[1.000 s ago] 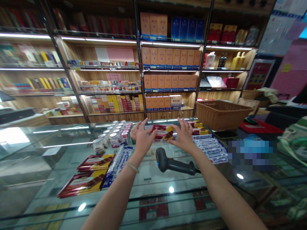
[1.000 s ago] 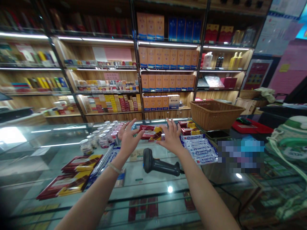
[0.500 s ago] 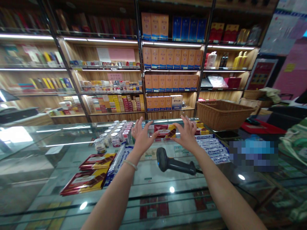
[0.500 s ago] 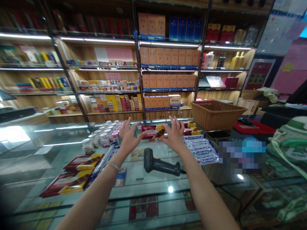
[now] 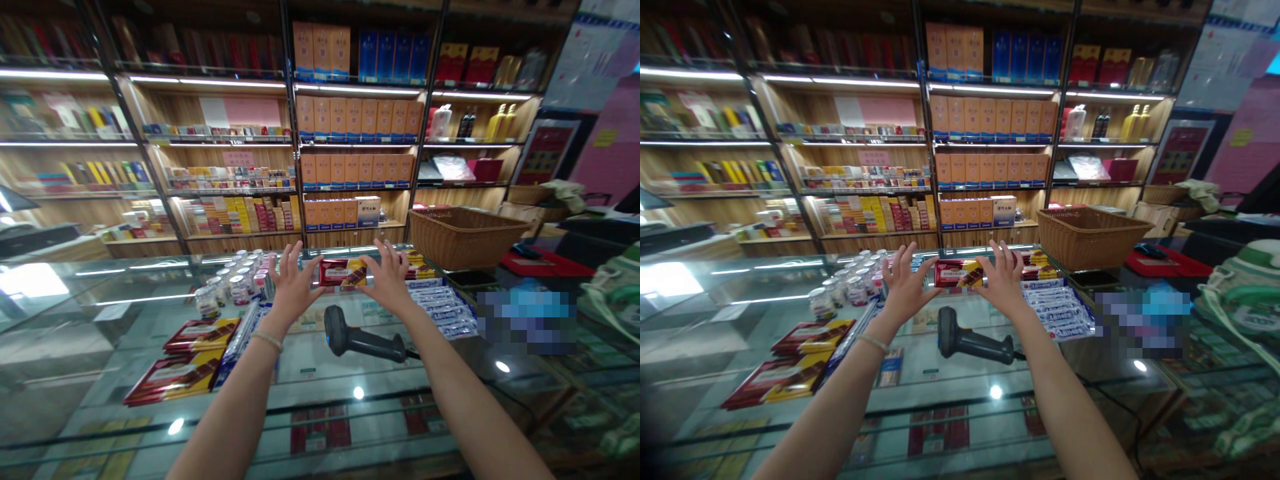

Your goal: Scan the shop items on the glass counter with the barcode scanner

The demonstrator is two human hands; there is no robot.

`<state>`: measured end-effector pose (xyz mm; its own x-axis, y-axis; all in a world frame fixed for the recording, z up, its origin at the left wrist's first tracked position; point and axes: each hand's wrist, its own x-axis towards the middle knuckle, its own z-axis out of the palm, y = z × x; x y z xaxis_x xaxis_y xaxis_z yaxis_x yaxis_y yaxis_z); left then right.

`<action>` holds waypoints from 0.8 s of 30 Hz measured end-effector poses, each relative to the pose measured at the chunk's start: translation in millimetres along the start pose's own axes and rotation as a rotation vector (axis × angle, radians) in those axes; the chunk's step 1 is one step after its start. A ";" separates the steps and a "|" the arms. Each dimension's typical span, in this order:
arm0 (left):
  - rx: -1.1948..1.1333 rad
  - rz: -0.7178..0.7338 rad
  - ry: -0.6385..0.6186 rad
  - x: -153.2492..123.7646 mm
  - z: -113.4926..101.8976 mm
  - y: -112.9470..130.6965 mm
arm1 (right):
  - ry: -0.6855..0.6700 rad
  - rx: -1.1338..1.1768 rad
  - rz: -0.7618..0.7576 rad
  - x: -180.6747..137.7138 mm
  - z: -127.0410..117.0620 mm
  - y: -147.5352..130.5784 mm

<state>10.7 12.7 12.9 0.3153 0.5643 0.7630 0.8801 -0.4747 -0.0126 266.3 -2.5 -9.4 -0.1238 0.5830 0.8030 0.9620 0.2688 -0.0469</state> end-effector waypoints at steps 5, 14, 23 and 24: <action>0.005 -0.005 -0.002 0.1 -0.4 -0.9 | -0.009 0.018 -0.003 -0.6 -0.2 -0.1; -0.043 -0.051 0.028 3.8 3.1 -4.7 | -0.036 0.011 0.002 4.1 -8.7 2.3; -0.030 -0.010 0.019 8.1 5.6 -4.6 | -0.010 -0.012 0.056 8.3 -11.5 7.7; -0.024 -0.007 0.016 8.8 6.0 -4.6 | 0.016 -0.009 0.084 9.3 -11.2 7.8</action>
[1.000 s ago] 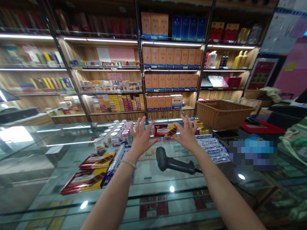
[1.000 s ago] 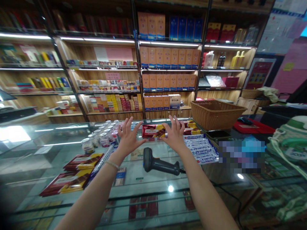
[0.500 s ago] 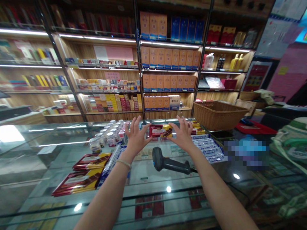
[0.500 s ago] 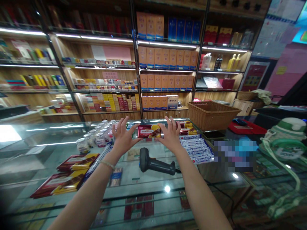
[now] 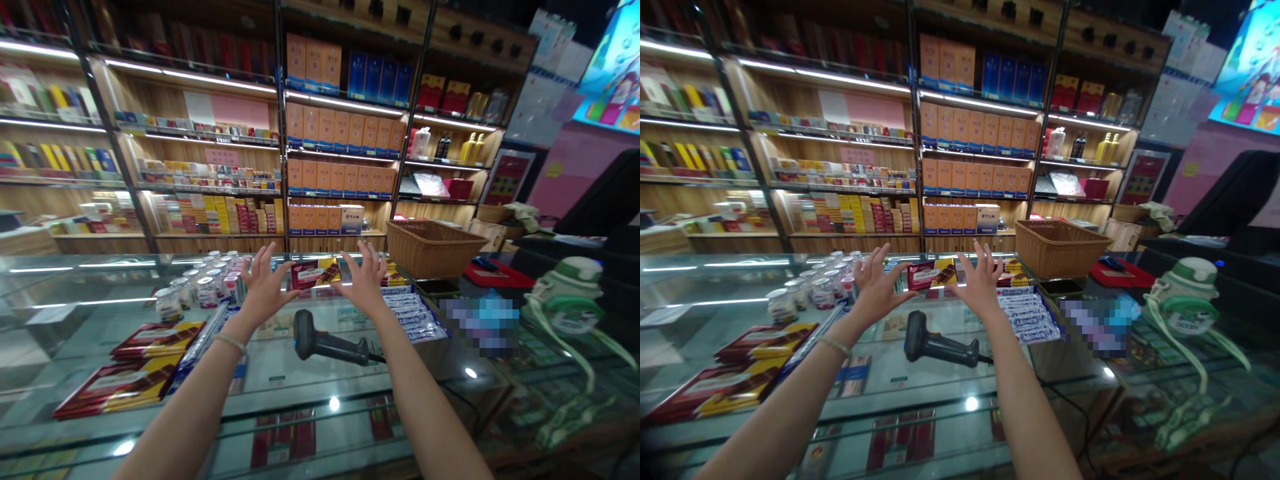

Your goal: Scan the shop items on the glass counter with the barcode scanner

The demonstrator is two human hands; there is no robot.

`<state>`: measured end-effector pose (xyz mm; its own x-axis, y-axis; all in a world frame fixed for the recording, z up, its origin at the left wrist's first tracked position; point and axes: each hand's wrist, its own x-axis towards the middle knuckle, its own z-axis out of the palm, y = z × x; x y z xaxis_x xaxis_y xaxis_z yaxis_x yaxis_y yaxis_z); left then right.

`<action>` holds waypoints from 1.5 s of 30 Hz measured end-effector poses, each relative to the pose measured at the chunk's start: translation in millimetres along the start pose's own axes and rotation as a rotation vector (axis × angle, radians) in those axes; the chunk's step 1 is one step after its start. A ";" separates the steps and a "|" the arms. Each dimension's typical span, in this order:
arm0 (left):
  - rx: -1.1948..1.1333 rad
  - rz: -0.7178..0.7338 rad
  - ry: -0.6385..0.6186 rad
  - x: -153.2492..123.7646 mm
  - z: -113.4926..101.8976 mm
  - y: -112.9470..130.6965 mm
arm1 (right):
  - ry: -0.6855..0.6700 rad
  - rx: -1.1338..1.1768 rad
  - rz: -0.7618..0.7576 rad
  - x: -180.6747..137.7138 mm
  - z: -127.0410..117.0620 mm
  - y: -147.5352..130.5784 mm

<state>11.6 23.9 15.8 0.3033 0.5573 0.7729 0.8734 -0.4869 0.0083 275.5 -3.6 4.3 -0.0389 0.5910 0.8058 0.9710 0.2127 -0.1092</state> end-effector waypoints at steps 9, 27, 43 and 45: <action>0.061 0.002 -0.044 19.6 -9.5 13.2 | 0.020 0.086 0.153 7.6 -10.4 -5.4; 0.060 -0.054 -0.088 79.9 -14.2 66.4 | 0.054 0.093 0.069 42.1 -35.4 55.8; -0.038 -0.015 -0.128 110.7 46.2 135.8 | 0.174 0.000 0.105 23.7 -26.2 155.9; -0.040 -0.017 -0.138 111.4 55.0 137.6 | 0.175 -0.004 0.116 20.0 -21.7 160.5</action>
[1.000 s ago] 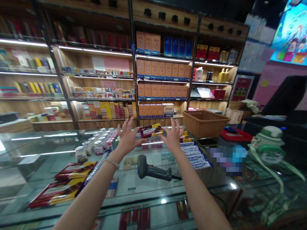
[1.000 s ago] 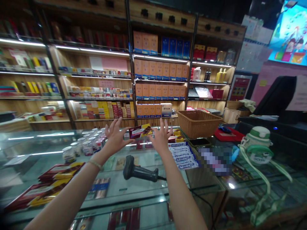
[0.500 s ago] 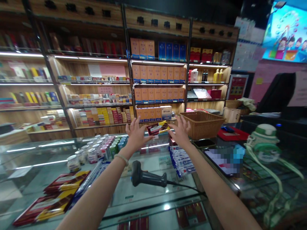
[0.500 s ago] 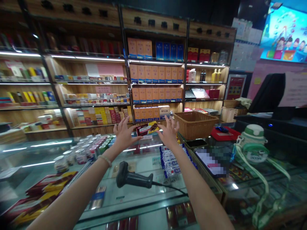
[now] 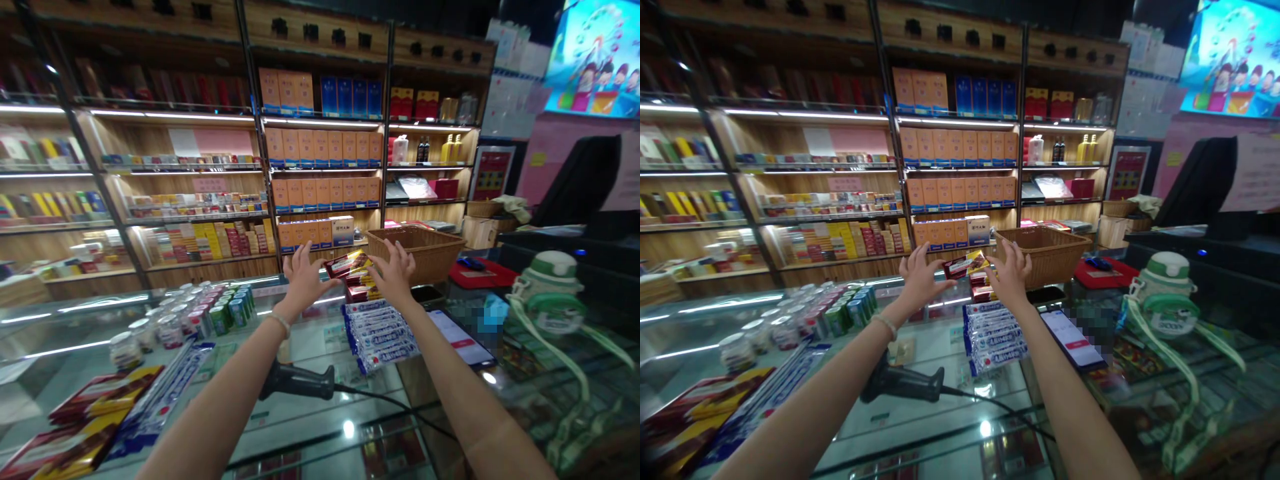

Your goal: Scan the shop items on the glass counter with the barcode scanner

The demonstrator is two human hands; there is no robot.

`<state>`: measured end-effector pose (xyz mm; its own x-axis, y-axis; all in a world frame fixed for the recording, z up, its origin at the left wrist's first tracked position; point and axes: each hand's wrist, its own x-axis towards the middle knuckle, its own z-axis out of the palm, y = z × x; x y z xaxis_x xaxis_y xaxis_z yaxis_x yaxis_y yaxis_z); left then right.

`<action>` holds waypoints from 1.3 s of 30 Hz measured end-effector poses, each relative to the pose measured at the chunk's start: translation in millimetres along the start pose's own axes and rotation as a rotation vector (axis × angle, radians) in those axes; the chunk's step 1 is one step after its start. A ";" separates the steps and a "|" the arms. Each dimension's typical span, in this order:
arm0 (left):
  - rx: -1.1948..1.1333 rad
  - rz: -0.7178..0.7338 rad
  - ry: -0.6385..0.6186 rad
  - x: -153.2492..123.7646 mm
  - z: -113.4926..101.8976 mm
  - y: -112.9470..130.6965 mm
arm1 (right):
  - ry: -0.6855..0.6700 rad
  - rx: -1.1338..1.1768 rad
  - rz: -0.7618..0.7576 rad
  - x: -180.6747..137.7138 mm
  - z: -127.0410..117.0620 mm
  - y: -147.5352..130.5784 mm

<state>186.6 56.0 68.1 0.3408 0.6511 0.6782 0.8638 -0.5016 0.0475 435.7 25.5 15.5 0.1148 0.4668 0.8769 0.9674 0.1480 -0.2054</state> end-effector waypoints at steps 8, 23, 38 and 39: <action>-0.005 -0.002 -0.079 8.0 16.1 7.0 | -0.022 -0.023 0.083 -14.1 16.8 14.4; -0.073 -0.012 -0.234 25.8 63.3 42.5 | -0.047 -0.119 0.187 -29.4 14.8 41.0; -0.073 -0.035 -0.295 17.1 119.4 30.9 | -0.370 -0.171 0.191 -40.3 29.7 42.5; -0.070 -0.041 -0.301 16.5 120.1 31.3 | -0.379 -0.172 0.190 -40.9 30.7 43.0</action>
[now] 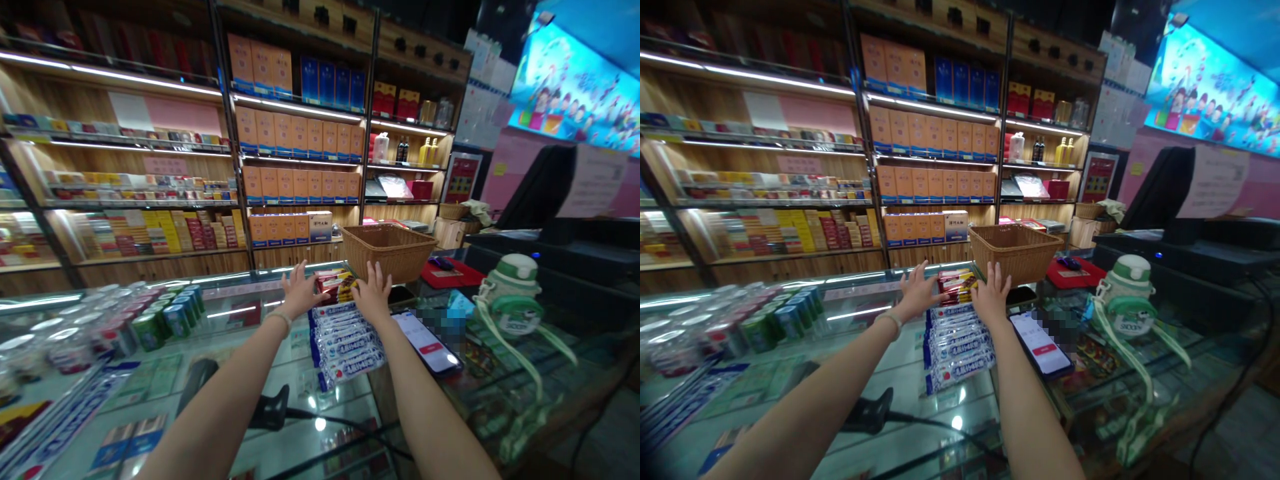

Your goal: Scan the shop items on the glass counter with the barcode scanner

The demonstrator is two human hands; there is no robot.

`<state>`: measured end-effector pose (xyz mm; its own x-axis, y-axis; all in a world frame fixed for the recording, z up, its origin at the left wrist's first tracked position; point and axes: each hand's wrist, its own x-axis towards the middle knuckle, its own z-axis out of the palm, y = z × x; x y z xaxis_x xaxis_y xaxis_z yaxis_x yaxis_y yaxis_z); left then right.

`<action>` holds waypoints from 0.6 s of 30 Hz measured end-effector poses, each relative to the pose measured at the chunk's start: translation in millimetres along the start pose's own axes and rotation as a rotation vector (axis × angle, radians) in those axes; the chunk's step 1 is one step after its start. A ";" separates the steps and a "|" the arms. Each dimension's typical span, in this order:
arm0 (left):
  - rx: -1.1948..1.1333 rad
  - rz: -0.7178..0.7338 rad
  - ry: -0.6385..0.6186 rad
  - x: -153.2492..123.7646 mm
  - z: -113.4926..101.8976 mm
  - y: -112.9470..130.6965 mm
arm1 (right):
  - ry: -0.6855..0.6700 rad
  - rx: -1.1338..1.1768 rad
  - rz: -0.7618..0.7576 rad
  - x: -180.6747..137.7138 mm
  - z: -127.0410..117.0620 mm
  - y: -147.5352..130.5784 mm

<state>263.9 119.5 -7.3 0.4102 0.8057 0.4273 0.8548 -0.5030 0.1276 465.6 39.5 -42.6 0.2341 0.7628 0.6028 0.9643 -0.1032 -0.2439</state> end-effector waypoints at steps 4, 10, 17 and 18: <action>0.025 -0.029 -0.051 -3.0 -1.8 4.4 | -0.060 0.000 -0.001 -0.8 3.7 0.7; 0.051 -0.048 -0.120 -5.6 -0.1 6.7 | -0.134 -0.011 -0.017 -2.8 1.2 -0.4; 0.044 -0.054 -0.152 -6.2 1.6 6.4 | -0.172 -0.021 -0.015 -3.4 -1.0 -2.7; 0.043 -0.056 -0.154 -6.2 1.6 6.7 | -0.171 -0.021 -0.016 -3.5 -1.1 -2.9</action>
<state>267.5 111.6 -10.5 0.4025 0.8721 0.2784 0.8891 -0.4448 0.1079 462.1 36.5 -43.2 0.1954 0.8620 0.4677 0.9706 -0.1018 -0.2180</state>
